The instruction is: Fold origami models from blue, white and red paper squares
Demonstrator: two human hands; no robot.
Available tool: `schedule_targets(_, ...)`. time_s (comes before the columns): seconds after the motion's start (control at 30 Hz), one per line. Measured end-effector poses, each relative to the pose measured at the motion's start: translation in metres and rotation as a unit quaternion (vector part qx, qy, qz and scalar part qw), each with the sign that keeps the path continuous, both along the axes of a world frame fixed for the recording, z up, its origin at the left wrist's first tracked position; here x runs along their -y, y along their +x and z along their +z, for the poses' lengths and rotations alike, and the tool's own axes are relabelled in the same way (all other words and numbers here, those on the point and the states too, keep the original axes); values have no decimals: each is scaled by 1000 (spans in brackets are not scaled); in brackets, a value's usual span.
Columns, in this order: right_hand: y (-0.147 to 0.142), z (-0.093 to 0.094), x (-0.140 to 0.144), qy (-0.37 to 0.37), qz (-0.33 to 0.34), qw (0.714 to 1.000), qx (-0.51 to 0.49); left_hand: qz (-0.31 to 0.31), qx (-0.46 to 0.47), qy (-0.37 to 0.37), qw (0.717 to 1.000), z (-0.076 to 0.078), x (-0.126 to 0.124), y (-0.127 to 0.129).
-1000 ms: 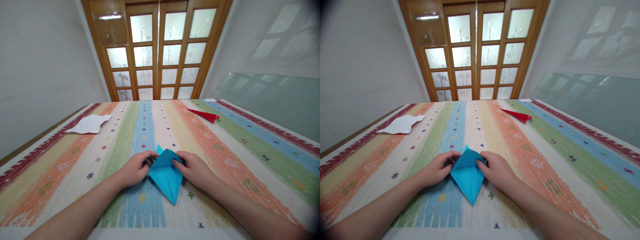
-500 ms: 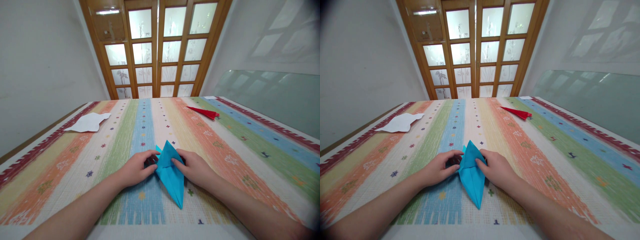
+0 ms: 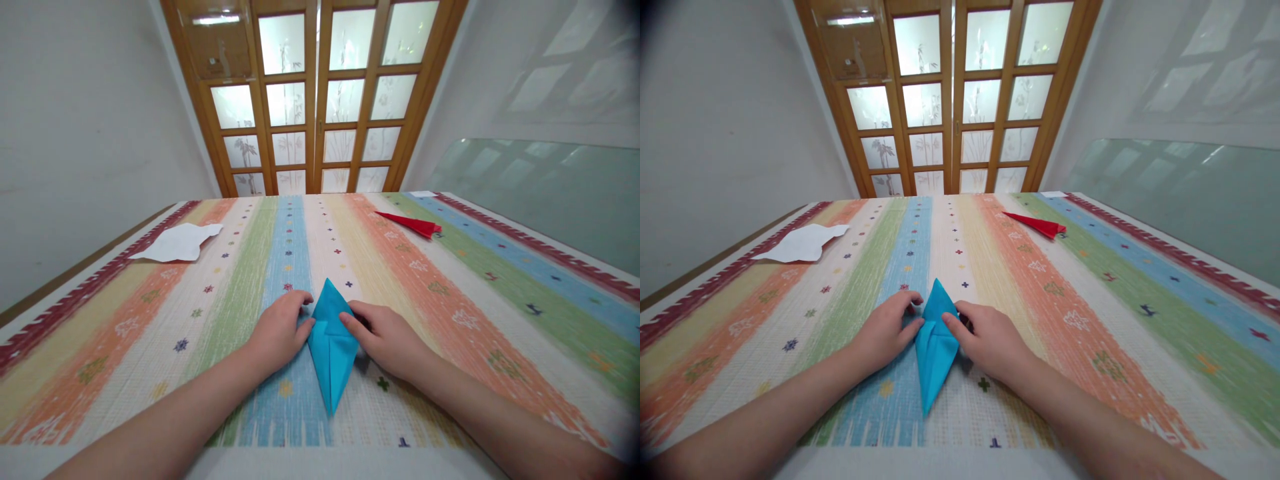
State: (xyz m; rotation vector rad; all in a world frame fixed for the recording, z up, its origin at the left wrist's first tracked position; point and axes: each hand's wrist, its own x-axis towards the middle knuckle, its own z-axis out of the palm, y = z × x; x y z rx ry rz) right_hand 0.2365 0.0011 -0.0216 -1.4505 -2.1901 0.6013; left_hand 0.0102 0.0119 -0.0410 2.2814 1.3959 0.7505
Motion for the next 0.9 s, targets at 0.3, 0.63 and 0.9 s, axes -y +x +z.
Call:
schedule_targets(0.3,13,4,-9,-38,10,992,-120,-105,-81,65,989,7,4,-2)
schedule_targets(0.63,24,13,-11,-10,141,990,-15,-130,-125,64,982,12,10,-6)
schedule_targets(0.9,17,7,-5,45,203,977,46,-140,-143,65,978,13,11,-6)
